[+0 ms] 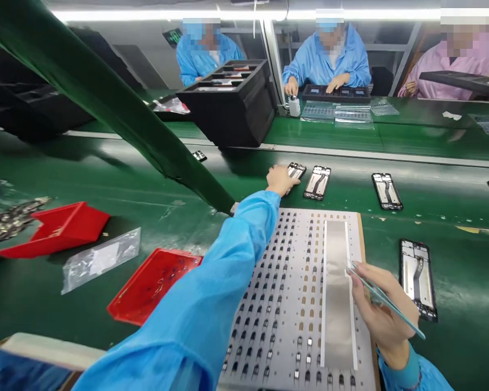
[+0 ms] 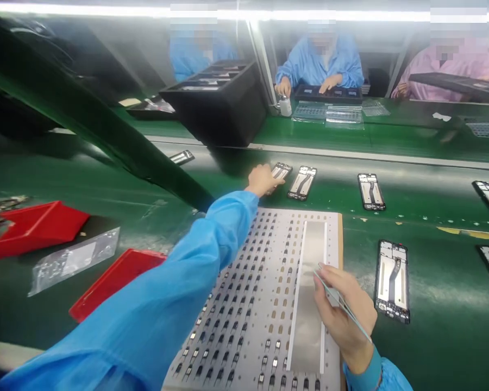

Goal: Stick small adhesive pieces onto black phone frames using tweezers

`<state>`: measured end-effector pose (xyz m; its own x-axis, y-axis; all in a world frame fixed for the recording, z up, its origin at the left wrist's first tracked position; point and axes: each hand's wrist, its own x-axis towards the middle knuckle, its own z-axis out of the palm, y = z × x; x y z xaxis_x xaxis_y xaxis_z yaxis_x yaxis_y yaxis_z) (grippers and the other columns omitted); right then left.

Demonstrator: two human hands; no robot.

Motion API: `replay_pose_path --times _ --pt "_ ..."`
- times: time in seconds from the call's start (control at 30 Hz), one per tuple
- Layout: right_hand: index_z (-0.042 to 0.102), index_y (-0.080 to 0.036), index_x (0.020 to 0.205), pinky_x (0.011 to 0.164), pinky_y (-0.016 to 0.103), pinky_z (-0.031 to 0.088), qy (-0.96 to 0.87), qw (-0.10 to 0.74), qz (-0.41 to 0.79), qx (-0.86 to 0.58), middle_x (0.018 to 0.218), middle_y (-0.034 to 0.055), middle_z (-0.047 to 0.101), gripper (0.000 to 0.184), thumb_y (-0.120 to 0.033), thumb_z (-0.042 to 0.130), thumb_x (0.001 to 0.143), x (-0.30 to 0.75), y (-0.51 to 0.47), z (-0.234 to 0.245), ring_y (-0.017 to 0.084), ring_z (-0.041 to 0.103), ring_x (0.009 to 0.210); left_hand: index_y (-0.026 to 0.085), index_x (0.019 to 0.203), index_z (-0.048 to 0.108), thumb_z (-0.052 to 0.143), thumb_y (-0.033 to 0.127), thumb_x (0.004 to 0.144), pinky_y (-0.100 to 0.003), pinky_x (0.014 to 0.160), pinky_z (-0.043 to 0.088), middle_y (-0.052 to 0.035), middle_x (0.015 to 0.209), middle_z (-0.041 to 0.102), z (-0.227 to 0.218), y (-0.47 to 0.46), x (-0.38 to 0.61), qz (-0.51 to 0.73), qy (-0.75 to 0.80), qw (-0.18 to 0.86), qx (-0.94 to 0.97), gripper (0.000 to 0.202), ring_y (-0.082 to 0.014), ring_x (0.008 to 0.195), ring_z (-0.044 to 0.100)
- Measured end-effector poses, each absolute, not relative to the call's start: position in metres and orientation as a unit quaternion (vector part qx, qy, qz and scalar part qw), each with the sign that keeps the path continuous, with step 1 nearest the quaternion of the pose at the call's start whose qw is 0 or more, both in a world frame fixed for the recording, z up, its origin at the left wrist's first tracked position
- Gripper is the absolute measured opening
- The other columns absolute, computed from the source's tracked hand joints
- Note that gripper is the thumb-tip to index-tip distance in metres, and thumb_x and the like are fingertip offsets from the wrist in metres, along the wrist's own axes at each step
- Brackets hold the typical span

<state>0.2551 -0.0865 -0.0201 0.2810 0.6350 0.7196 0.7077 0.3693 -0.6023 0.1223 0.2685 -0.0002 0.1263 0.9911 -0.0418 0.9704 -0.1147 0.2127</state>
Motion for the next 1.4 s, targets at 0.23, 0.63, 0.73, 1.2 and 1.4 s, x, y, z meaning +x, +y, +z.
replay_pose_path --times 0.23,0.63,0.73,1.2,1.4 --pt "0.079 -0.020 0.104 0.066 0.038 0.074 -0.423 0.649 0.077 -0.628 0.092 0.0069 0.084 0.013 -0.029 0.083 0.096 0.272 -0.076 -0.019 0.028 0.086 0.078 0.009 0.126 0.065 0.087 0.036 0.075 -0.053 0.112 0.050 -0.0222 0.137 0.058 0.043 0.199 0.080 0.118 0.505 0.085 0.851 0.062 -0.0442 0.128 0.060" --pt "0.077 -0.019 0.100 0.072 0.037 0.074 -0.390 0.522 0.416 -0.634 0.085 0.0078 0.084 0.036 -0.051 0.089 0.088 0.254 -0.076 -0.021 0.030 0.087 0.083 0.038 0.141 0.063 0.061 -0.007 0.080 -0.046 0.125 0.052 -0.0012 0.144 0.069 0.001 -0.008 -0.002 0.060 0.074 0.108 0.990 0.076 -0.0268 0.148 0.059" --pt "0.076 -0.019 0.098 0.076 0.038 0.074 -0.383 0.501 0.436 -0.643 0.087 0.0081 0.084 0.040 -0.055 0.090 0.086 0.242 -0.067 -0.027 0.030 0.087 0.085 0.034 0.144 0.061 0.061 -0.007 0.082 -0.050 0.129 0.045 -0.0039 0.153 0.064 -0.009 -0.008 -0.008 0.029 0.090 0.073 0.993 0.074 -0.0285 0.152 0.055" --pt "0.078 -0.019 0.096 0.075 0.039 0.076 -0.383 0.491 0.405 -0.670 0.086 0.0075 0.085 0.031 -0.048 0.088 0.089 0.236 -0.064 -0.036 0.030 0.087 0.083 0.019 0.149 0.058 0.052 0.004 0.099 -0.053 0.104 0.060 -0.0160 0.141 0.067 -0.024 -0.016 -0.033 0.198 0.382 0.123 0.895 0.053 -0.0348 0.128 0.065" --pt "0.080 -0.019 0.094 0.074 0.038 0.076 -0.378 0.543 0.398 -0.636 0.081 0.0068 0.085 0.025 -0.041 0.090 0.090 0.234 -0.070 -0.022 0.028 0.087 0.075 0.024 0.141 0.062 0.054 0.000 0.100 -0.048 0.106 0.060 -0.0099 0.134 0.070 -0.011 -0.026 -0.019 0.309 0.390 0.192 0.846 0.048 -0.0286 0.128 0.065"
